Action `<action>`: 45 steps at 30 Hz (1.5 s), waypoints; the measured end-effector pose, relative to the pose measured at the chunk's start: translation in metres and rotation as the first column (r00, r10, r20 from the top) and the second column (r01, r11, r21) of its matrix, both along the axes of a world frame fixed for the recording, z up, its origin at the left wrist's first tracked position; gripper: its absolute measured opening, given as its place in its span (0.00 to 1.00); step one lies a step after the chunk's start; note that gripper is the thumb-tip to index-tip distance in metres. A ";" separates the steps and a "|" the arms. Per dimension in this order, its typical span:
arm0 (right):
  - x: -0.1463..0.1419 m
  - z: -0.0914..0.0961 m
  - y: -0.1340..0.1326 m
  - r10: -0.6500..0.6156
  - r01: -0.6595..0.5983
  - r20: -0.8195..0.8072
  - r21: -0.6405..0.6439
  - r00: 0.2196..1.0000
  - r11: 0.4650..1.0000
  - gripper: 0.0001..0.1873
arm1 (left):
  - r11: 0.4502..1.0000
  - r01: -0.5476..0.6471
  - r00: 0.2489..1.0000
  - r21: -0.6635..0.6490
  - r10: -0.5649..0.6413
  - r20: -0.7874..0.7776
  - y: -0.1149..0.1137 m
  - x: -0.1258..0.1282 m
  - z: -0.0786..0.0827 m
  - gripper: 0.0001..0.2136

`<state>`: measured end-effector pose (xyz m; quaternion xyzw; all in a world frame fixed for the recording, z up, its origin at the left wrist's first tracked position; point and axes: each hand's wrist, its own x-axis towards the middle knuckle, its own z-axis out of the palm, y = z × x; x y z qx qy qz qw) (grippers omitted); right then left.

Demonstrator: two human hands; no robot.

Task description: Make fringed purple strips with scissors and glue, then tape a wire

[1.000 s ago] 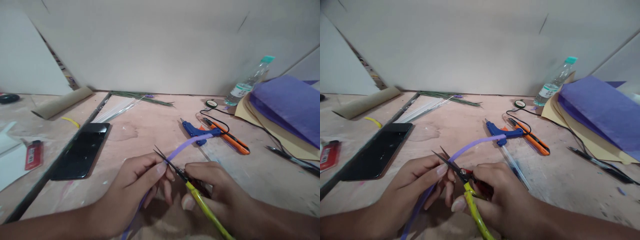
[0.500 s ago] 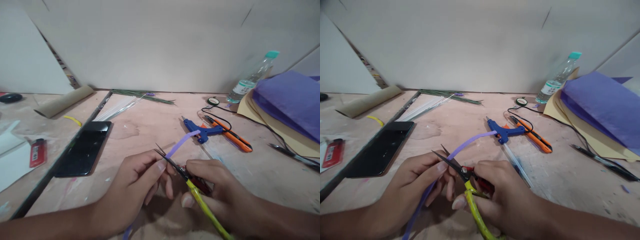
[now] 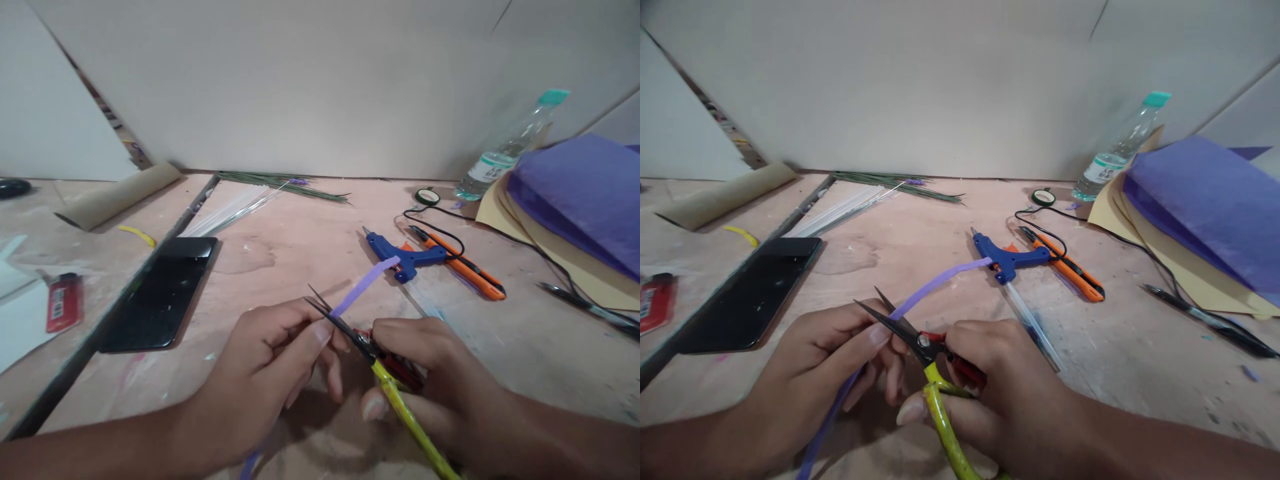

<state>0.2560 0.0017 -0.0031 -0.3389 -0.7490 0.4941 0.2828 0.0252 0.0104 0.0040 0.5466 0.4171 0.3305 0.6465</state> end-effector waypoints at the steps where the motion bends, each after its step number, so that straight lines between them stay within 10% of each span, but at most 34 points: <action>1: 0.000 0.000 0.000 0.002 -0.002 -0.006 -0.001 1.000 1.000 0.13 | 1.000 -0.004 1.000 -0.003 0.004 0.001 0.000 0.000 0.000 0.14; 11: -0.001 -0.004 -0.003 -0.093 0.092 0.038 0.029 0.995 0.995 0.32 | 0.996 -0.015 0.999 -0.088 0.019 0.046 0.000 0.002 0.004 0.14; 45: 0.003 0.003 -0.003 -0.086 0.084 0.102 0.018 0.991 0.996 0.28 | 0.999 -0.025 0.997 0.035 0.028 -0.072 0.002 -0.001 0.002 0.13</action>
